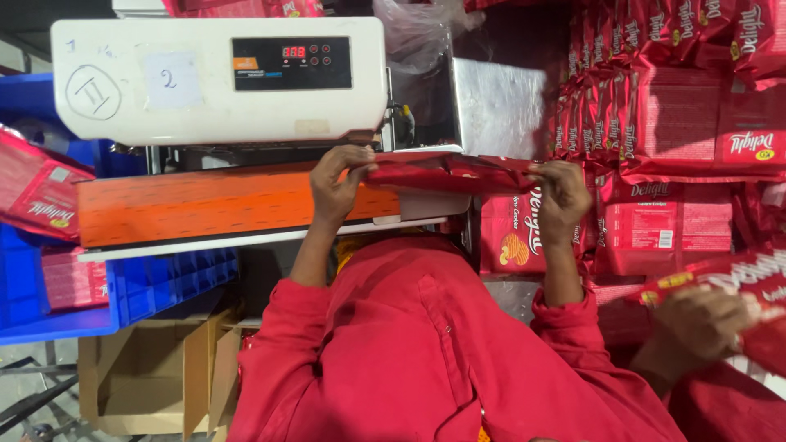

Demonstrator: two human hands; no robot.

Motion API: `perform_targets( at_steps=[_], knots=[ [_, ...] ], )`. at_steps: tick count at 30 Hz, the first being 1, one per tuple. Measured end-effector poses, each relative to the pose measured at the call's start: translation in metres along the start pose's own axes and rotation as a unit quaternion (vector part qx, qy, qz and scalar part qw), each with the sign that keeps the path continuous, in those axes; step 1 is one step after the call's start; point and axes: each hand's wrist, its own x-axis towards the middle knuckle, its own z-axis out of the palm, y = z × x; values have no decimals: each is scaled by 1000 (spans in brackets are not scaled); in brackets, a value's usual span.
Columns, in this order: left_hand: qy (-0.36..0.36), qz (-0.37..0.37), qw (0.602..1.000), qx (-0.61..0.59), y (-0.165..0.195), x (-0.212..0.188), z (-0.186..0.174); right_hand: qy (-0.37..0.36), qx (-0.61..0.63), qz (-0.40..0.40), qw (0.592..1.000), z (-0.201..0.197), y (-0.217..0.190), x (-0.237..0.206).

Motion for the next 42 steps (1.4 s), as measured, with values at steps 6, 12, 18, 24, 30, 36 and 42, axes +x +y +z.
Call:
perform_targets(
  at_steps=[6, 12, 18, 24, 30, 36, 42],
  knots=[
    [-5, -109, 992, -71, -29, 7, 4, -31, -156, -68, 985, 10, 13, 6],
    [26, -219, 955, -200, -51, -3, 7, -59, -186, -37, 980, 20, 33, 4],
    [23, -90, 983, -159, -44, -2, -3, -50, -8, 42, 998, 6, 50, -2],
    [-9, -83, 995, -54, -45, -4, -3, 50, -14, 77, 996, 9, 66, -11],
    [-33, -182, 971, -150, -56, -4, -7, 9, -55, 92, 994, 9, 78, 1],
    [-78, -48, 994, -66, -48, -11, -13, 11, -19, 93, 995, 6, 72, 1],
    [-29, -111, 989, -96, -41, -16, -4, 63, -64, 18, 996, 7, 63, -8]
  ],
)
